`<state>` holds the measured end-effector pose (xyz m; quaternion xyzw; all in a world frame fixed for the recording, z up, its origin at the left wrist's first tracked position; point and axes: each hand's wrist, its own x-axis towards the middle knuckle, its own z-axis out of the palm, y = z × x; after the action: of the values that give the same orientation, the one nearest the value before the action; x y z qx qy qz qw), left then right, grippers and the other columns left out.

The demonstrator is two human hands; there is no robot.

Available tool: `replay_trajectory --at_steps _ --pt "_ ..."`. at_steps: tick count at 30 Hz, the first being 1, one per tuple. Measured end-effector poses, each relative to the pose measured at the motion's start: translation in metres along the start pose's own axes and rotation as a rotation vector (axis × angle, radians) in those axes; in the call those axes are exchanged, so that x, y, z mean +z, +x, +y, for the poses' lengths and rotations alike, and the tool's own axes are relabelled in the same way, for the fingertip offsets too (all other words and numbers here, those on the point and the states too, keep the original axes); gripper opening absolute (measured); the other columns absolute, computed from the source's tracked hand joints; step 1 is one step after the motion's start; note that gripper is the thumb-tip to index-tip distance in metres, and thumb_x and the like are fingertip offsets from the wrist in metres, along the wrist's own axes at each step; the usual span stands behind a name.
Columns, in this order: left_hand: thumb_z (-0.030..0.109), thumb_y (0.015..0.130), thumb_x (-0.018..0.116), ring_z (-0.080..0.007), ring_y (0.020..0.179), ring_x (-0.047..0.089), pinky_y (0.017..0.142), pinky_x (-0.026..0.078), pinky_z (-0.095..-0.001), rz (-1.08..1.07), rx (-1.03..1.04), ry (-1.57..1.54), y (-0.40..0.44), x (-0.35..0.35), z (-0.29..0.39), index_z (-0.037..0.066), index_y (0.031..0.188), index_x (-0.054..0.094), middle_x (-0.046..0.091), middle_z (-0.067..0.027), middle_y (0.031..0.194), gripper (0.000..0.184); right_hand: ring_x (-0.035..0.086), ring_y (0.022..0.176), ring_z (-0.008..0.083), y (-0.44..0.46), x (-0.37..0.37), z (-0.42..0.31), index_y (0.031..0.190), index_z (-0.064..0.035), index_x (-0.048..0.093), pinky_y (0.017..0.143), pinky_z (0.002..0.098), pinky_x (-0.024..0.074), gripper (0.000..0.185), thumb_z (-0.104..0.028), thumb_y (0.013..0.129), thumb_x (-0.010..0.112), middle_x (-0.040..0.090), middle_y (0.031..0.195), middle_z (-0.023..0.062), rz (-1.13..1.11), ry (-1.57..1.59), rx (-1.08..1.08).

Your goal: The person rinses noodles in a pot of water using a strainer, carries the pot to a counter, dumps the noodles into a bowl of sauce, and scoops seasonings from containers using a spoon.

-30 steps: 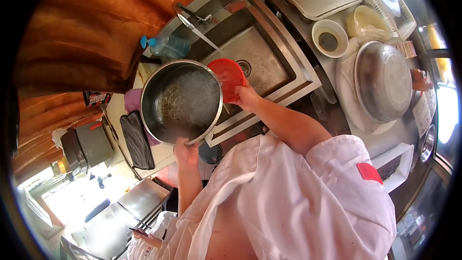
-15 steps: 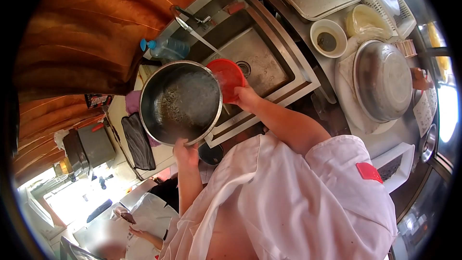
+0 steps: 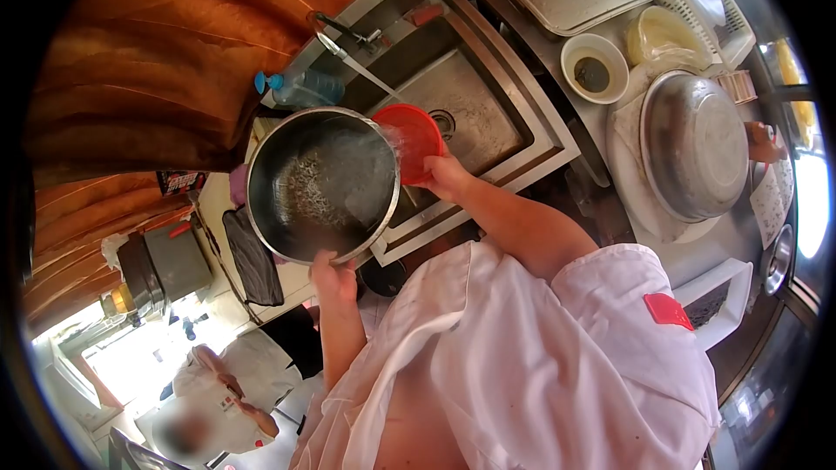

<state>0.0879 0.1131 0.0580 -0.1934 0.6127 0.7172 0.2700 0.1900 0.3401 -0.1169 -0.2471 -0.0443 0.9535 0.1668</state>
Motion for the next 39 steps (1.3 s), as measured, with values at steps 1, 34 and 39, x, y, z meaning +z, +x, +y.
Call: replay_trajectory --at_steps 1,34,39 --pt "-0.002 0.078 0.055 -0.0296 0.099 0.062 0.076 0.055 -0.0441 -0.001 0.006 -0.003 -0.001 0.001 0.0 0.001 0.11 0.059 0.062 -0.0108 0.111 0.032 0.054 0.127 0.0361 0.0 0.0 0.0 0.146 -0.0218 0.035 0.1 0.0609 0.0503 0.079 0.016 0.077 0.037 0.048 0.141 0.0124 0.001 0.004 0.005" --pt "0.001 0.079 0.057 -0.0272 0.087 0.064 0.066 0.051 -0.0399 0.015 0.072 0.055 -0.011 0.009 0.011 0.001 0.099 0.06 0.064 -0.01 0.101 0.02 0.061 0.114 0.0378 -0.017 0.023 -0.002 0.142 -0.0117 0.04 0.094 0.0559 0.0561 0.065 0.013 0.082 0.039 0.054 0.13 0.0183 0.052 -0.025 -0.054" --pt "0.001 0.079 0.057 -0.0271 0.088 0.064 0.066 0.051 -0.0402 0.05 0.086 0.06 -0.011 0.012 0.013 0.001 0.102 0.06 0.064 -0.0098 0.102 0.022 0.061 0.113 0.0382 -0.021 0.031 -0.005 0.142 -0.0112 0.039 0.094 0.0557 0.0563 0.064 0.012 0.082 0.039 0.054 0.13 0.0186 0.092 -0.03 -0.041"
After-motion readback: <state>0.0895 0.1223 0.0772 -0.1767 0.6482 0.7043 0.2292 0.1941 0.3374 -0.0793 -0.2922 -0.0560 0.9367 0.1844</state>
